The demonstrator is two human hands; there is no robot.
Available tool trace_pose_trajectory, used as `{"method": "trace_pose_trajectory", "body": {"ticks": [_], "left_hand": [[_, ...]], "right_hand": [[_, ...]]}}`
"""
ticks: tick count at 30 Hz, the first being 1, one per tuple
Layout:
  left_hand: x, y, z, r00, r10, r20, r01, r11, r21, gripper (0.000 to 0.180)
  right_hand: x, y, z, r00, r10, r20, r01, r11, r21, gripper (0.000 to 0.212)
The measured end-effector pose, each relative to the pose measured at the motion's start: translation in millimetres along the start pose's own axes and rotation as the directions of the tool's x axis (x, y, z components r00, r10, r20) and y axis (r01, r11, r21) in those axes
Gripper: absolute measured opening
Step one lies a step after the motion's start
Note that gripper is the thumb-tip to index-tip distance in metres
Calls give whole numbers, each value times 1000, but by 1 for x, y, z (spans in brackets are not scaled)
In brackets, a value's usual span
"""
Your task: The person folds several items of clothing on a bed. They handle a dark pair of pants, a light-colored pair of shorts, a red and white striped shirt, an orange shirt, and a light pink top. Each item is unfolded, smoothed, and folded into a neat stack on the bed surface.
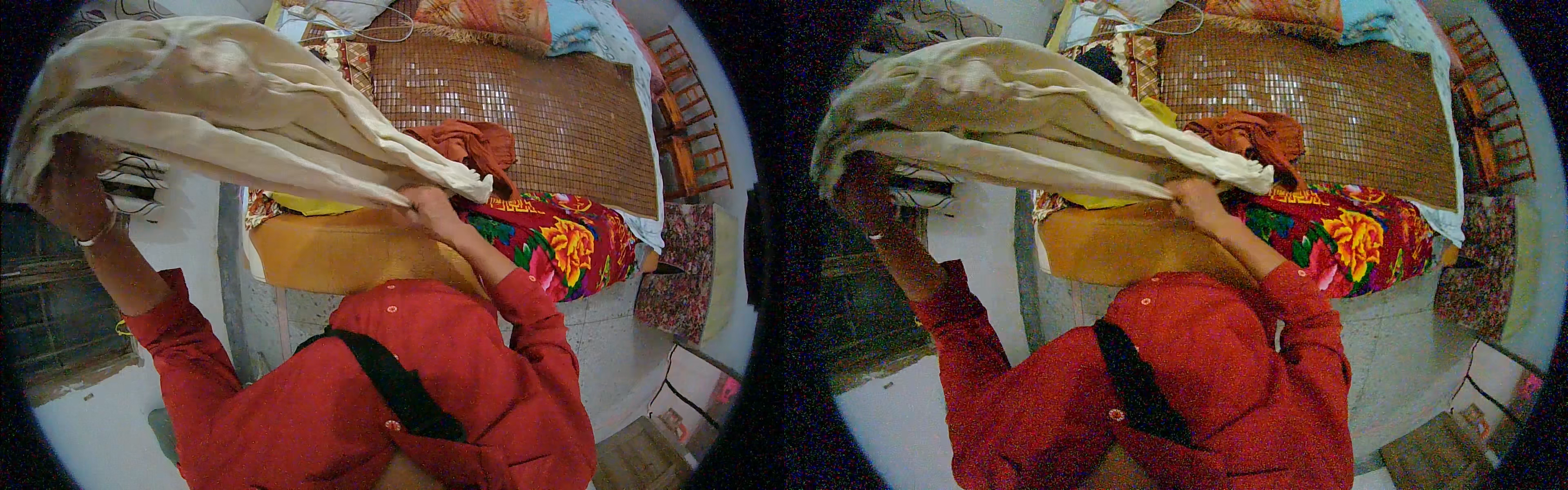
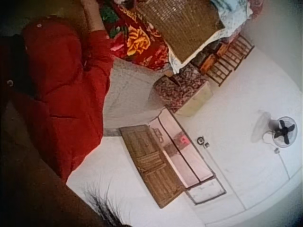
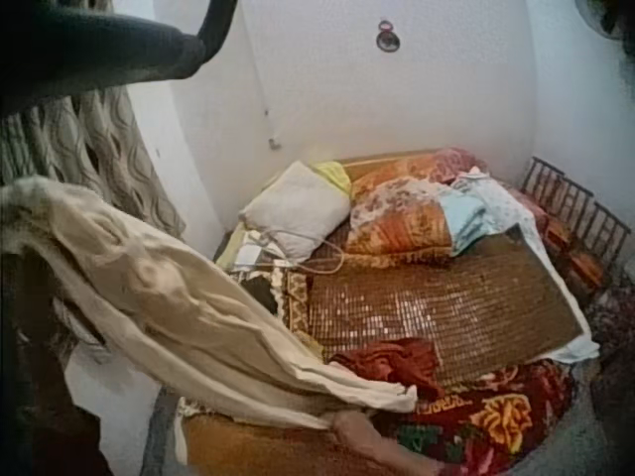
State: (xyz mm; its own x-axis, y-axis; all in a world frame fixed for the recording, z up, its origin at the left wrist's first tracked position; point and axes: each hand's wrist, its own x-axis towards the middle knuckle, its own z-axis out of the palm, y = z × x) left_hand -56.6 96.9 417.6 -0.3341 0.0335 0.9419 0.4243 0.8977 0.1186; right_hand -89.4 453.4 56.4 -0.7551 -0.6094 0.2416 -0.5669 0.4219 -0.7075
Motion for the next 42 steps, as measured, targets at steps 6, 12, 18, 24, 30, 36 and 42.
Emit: {"method": "trace_pose_trajectory", "body": {"ticks": [6,12,18,24,30,36,42], "left_hand": [[15,-20,-40,994,-82,-76,86,995,55,36],[28,-28,-67,982,-151,-114,160,984,73,36],[20,-25,-92,974,-196,-111,205,976,74,37],[-5,-16,-119,963,-247,-107,255,964,72,38],[-19,-8,-149,950,-292,-114,304,947,102,38],[14,-28,-154,933,-334,-137,348,933,97,39],[13,-38,-170,913,-380,-150,396,912,101,40]], "right_hand": [[5,4,-23,961,-95,-260,72,993,-97,23],[-9,15,3,993,-89,-82,89,996,-1,25],[-12,28,26,996,-58,-67,55,998,-36,27],[10,19,38,958,-274,89,270,961,50,32],[43,-24,49,821,-568,61,555,818,154,39],[47,36,76,891,-453,20,442,878,184,35],[49,8,34,936,-318,153,258,912,320,39]]}}
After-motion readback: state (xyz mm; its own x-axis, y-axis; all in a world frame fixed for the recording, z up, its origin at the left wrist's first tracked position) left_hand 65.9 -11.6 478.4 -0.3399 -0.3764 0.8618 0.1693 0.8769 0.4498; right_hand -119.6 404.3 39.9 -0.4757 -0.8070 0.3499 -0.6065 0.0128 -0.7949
